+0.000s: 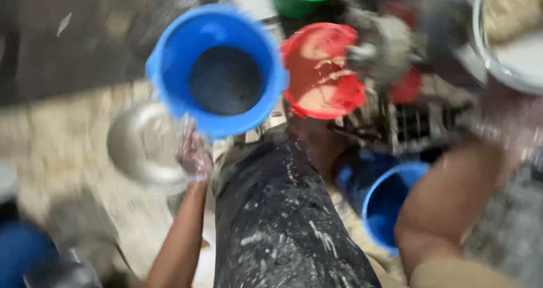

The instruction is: The person scoops a grainy mixture from a blue bucket and pours it into a grinding machine. The machine processes the mixture, separating a liquid into a red bucket and a solid residue into a green bucket. The person repeats this scooping and pouring cycle continuously.

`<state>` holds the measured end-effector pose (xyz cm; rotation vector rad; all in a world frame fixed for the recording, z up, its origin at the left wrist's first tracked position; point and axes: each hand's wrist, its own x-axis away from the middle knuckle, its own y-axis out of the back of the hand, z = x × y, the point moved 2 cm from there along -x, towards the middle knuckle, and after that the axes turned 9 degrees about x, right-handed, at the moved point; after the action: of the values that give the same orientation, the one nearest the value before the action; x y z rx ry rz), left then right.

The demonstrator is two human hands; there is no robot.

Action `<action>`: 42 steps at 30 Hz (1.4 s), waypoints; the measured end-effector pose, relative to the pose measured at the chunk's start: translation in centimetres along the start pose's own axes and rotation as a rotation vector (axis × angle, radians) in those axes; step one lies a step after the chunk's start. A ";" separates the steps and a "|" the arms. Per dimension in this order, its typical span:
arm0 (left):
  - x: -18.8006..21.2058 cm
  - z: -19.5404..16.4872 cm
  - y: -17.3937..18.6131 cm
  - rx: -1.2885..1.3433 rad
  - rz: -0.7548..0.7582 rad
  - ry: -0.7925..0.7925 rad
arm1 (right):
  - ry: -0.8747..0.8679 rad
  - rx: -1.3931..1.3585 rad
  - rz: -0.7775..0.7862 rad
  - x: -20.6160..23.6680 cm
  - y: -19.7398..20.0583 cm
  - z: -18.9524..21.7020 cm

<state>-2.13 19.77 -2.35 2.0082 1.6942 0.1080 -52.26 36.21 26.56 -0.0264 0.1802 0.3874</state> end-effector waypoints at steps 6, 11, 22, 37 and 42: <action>10.2 4.5 3.4 -0.286 -0.290 0.257 | 0.438 0.479 0.504 7.6 -13.0 -8.1; 23.9 7.3 0.3 -0.102 -0.638 0.747 | 0.798 0.883 0.998 15.9 -25.4 -21.6; 45.4 -1.3 -0.9 0.126 -1.660 0.852 | 1.259 0.535 1.187 29.1 -33.0 -13.9; 63.0 11.7 3.1 0.683 -2.213 1.012 | 1.311 0.077 2.349 112.0 -21.2 -50.6; 68.7 17.2 1.6 0.744 -2.147 1.265 | 1.685 0.107 2.223 122.6 -18.0 -64.6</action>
<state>20.82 78.69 -34.30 -1.0651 3.8102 -0.0697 55.16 61.40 -59.13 -0.0305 1.9704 2.5315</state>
